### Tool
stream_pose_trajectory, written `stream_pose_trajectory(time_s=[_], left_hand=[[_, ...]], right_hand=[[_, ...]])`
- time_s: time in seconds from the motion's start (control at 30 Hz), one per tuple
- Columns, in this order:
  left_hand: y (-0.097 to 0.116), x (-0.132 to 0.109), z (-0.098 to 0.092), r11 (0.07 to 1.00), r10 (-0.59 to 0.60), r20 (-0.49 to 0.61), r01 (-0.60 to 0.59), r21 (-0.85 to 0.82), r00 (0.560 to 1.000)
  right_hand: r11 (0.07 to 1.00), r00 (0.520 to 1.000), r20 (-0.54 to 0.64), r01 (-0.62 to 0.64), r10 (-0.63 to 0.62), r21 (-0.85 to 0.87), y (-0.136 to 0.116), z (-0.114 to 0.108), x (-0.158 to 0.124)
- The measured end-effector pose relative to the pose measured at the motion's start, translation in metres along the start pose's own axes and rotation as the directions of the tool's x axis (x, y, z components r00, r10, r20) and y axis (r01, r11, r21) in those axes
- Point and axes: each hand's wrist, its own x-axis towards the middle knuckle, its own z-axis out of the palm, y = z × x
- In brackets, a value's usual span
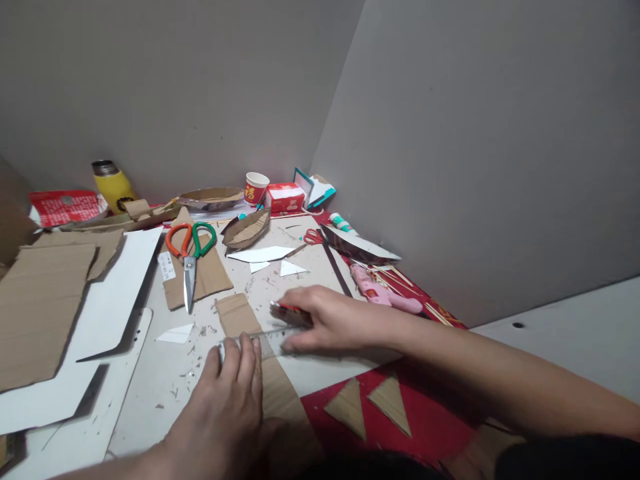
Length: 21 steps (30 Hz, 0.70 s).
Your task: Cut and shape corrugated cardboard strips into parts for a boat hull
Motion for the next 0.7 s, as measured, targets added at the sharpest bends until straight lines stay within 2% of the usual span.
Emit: stream_pose_trajectory(time_s=[0.13,0.27,0.33,0.43,0.5,0.6,0.7], left_hand=[[-0.001,0.0,0.0,1.0,0.004,-0.056,-0.004,0.005,0.998],[0.01,-0.005,0.004,0.997,0.011,-0.091,-0.004,0.077,0.996],[0.017,-0.008,0.01,0.996,0.022,-0.18,-0.006,0.09,0.983],[0.023,-0.011,0.02,0.997,0.037,-0.331,-0.012,0.077,0.943],[0.024,-0.01,0.025,0.998,0.046,-0.391,-0.022,0.065,0.919],[0.022,-0.008,0.026,0.997,0.066,-0.412,-0.041,0.07,0.909],[0.02,-0.008,0.023,0.996,0.074,-0.394,-0.046,0.081,0.916]], right_hand=[[0.996,0.997,0.074,0.043,-0.038,-0.073,0.014,0.0,-0.03],[0.993,0.993,0.092,0.078,-0.069,-0.094,0.024,0.002,-0.029],[0.99,0.993,0.095,0.087,-0.077,-0.109,0.027,-0.001,-0.024],[0.988,0.99,0.119,0.084,-0.069,-0.131,0.03,-0.009,-0.019],[0.987,0.989,0.135,0.074,-0.055,-0.14,0.031,-0.012,-0.019],[0.988,0.991,0.13,0.055,-0.036,-0.145,0.032,-0.013,-0.02],[0.989,0.993,0.113,0.055,-0.04,-0.135,0.033,-0.011,-0.022]])
